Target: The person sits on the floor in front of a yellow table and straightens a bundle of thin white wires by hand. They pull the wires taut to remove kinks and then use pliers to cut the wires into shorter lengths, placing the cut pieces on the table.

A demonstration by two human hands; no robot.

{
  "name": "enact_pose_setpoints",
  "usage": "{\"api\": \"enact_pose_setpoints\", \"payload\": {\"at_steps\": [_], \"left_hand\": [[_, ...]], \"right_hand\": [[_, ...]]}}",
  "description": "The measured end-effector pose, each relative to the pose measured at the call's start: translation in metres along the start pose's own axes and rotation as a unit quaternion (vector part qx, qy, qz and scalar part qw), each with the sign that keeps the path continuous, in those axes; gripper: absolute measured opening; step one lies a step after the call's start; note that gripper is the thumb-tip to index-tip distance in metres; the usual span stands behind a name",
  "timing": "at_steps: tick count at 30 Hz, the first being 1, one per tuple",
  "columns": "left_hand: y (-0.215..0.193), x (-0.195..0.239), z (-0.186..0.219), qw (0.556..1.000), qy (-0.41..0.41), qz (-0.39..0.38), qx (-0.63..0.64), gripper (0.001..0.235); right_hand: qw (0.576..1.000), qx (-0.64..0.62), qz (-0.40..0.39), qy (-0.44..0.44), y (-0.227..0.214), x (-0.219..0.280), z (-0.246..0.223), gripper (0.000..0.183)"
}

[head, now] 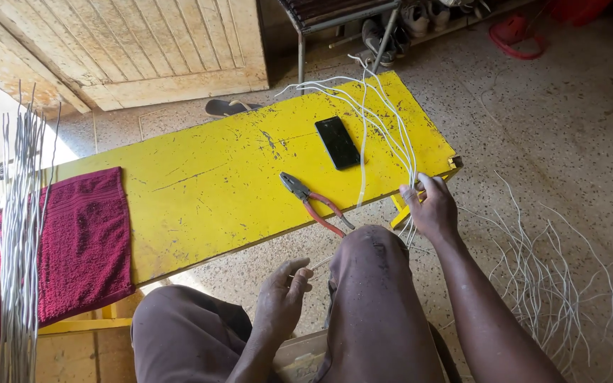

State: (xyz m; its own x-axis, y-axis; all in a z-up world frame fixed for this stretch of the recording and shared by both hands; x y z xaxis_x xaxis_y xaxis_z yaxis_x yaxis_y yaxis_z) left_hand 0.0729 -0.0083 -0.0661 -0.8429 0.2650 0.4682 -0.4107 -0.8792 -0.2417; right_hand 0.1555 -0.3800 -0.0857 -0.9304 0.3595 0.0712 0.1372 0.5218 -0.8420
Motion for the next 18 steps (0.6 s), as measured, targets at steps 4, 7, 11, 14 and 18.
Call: {"api": "enact_pose_setpoints", "payload": {"at_steps": [4,7,11,14,18], "left_hand": [[-0.002,-0.008,-0.007,1.000,0.013,-0.004,0.012,0.042],[-0.002,-0.008,-0.006,1.000,0.011,0.004,0.013,0.039],[-0.001,-0.008,0.000,1.000,0.019,0.011,-0.003,0.041],[0.000,-0.007,0.000,1.000,0.018,0.016,-0.010,0.040],[0.001,-0.009,0.005,0.999,0.033,0.022,0.004,0.039]], "right_hand": [[0.999,-0.005,0.047,0.013,-0.005,-0.019,0.005,0.068],[0.997,0.000,0.016,0.070,-0.011,-0.021,-0.007,0.072],[0.987,-0.017,0.162,0.002,-0.030,-0.023,-0.048,0.043],[0.993,-0.073,0.087,-0.035,-0.021,-0.030,-0.112,0.040],[0.990,-0.008,-0.128,0.065,0.025,-0.067,-0.147,0.059]]}}
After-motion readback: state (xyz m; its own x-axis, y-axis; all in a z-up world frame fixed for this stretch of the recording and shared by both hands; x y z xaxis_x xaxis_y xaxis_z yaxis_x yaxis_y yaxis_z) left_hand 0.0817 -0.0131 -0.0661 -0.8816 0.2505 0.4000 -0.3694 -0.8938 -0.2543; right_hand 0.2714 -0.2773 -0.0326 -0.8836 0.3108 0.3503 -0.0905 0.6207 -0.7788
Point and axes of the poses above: each hand's wrist, its own x-axis away from the middle knuckle, its own y-axis out of the palm, z = x × y, the point moved 5 cm from there along -x, towards the middle knuckle, and after that the axes turned 8 degrees about -z, right-handed, at the moved point
